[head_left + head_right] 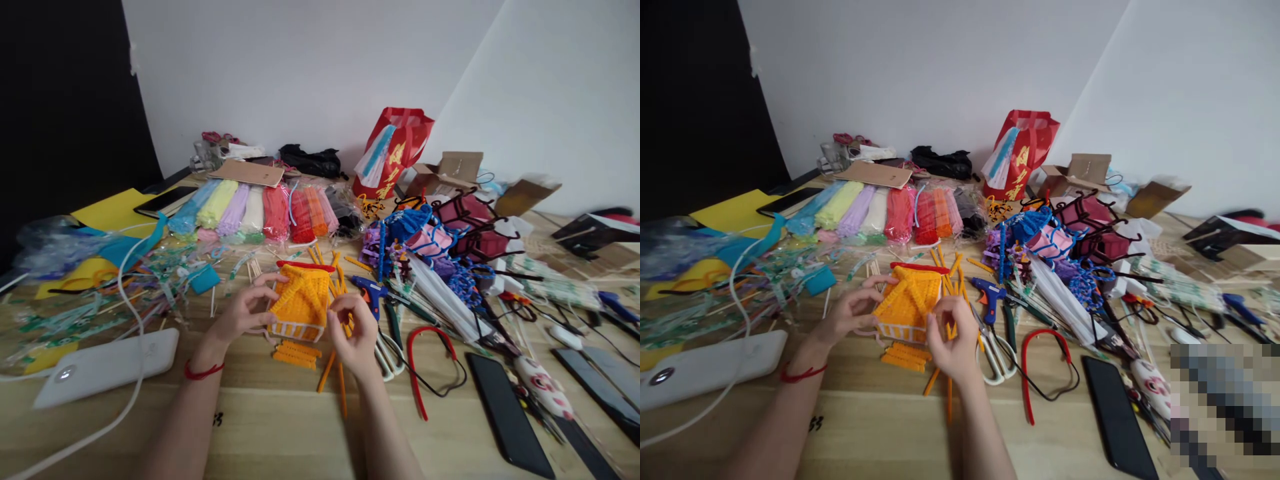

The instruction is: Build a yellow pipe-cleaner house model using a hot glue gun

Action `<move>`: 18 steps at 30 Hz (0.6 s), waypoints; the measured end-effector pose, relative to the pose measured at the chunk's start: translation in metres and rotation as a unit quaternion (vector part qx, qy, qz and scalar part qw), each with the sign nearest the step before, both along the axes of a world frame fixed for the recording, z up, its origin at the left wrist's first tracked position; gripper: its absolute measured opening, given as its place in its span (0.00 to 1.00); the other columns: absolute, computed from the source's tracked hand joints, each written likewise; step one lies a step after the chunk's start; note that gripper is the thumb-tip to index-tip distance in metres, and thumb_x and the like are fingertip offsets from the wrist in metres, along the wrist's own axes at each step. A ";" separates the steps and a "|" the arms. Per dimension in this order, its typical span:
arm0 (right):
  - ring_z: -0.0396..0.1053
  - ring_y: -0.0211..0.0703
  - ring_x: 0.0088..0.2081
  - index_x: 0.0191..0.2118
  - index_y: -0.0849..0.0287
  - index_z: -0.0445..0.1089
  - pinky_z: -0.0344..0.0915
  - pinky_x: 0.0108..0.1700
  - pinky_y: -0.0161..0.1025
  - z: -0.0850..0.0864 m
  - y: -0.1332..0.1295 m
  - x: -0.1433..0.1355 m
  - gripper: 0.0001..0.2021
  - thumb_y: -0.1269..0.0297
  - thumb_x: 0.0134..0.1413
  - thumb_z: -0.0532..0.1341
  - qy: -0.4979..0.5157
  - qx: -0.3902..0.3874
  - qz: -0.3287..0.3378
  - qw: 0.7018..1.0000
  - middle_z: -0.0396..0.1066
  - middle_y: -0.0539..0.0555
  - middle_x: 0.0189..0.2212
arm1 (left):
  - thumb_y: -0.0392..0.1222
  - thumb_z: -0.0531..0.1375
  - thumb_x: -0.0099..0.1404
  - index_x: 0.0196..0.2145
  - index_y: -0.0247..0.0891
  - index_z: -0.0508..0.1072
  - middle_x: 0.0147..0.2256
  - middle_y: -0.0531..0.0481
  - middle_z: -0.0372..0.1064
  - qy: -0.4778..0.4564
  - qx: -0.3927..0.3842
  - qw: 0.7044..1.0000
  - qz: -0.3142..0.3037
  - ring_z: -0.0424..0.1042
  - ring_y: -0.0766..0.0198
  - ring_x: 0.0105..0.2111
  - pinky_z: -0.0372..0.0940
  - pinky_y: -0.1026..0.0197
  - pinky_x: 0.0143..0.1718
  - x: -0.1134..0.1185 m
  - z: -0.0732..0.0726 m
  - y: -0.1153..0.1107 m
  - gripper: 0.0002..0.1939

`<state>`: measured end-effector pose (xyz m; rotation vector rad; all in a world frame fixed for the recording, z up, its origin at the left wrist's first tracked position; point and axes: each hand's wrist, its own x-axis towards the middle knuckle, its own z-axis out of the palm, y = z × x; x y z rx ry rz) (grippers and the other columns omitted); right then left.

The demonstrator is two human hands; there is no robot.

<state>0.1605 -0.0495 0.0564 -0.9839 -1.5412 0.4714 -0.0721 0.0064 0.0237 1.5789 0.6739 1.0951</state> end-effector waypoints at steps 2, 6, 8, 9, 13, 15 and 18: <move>0.63 0.35 0.25 0.33 0.58 0.66 0.61 0.26 0.33 0.002 -0.009 -0.010 0.03 0.73 0.54 0.58 -0.049 0.048 0.003 0.998 0.70 0.53 0.32 | 0.46 0.69 0.52 0.35 0.37 0.75 0.59 0.39 0.56 -0.010 0.005 1.000 0.005 0.59 0.45 0.58 0.60 0.46 0.55 0.002 -0.004 0.002 0.15; 0.70 0.35 0.25 0.45 0.59 0.71 0.66 0.25 0.33 -0.004 -0.018 -0.033 0.12 0.70 0.55 0.58 -0.144 0.042 -0.010 0.989 0.73 0.62 0.47 | 0.49 0.69 0.51 0.33 0.37 0.76 0.62 0.40 0.51 -0.011 0.008 1.000 0.005 0.50 0.43 0.63 0.52 0.46 0.60 0.005 -0.007 0.004 0.15; 0.74 0.38 0.29 0.51 0.59 0.70 0.69 0.26 0.33 -0.008 -0.020 -0.042 0.16 0.68 0.57 0.58 -0.159 0.001 -0.008 0.987 0.69 0.65 0.53 | 0.50 0.69 0.51 0.31 0.36 0.76 0.63 0.40 0.50 -0.002 0.003 1.000 0.000 0.51 0.43 0.63 0.52 0.47 0.60 0.006 -0.006 0.004 0.15; 0.75 0.40 0.32 0.52 0.59 0.70 0.70 0.27 0.34 -0.009 -0.020 -0.045 0.17 0.67 0.58 0.57 -0.156 -0.017 0.002 0.988 0.67 0.65 0.55 | 0.51 0.69 0.51 0.30 0.36 0.76 0.63 0.41 0.50 0.001 0.002 1.000 -0.001 0.52 0.44 0.62 0.52 0.48 0.60 0.006 -0.005 0.004 0.16; 0.75 0.44 0.41 0.48 0.60 0.73 0.72 0.34 0.36 -0.005 -0.019 -0.049 0.14 0.68 0.58 0.57 -0.079 -0.042 0.039 0.995 0.72 0.62 0.49 | 0.55 0.68 0.50 0.28 0.36 0.75 0.62 0.40 0.53 0.018 0.008 1.000 0.006 0.52 0.45 0.62 0.51 0.49 0.60 0.006 -0.001 0.005 0.18; 0.74 0.42 0.36 0.40 0.60 0.74 0.70 0.32 0.35 0.000 -0.020 -0.048 0.10 0.69 0.58 0.56 -0.027 -0.045 0.028 0.998 0.76 0.59 0.40 | 0.56 0.68 0.51 0.27 0.35 0.74 0.61 0.39 0.54 0.034 0.008 0.999 0.017 0.52 0.45 0.62 0.51 0.49 0.60 0.006 0.002 0.004 0.19; 0.67 0.37 0.24 0.24 0.59 0.69 0.63 0.25 0.33 0.004 -0.022 -0.044 0.13 0.68 0.60 0.55 0.009 -0.041 0.011 0.999 0.71 0.54 0.24 | 0.56 0.67 0.51 0.27 0.35 0.74 0.59 0.38 0.56 0.048 0.016 0.998 0.026 0.53 0.45 0.61 0.52 0.49 0.60 0.007 0.005 0.003 0.19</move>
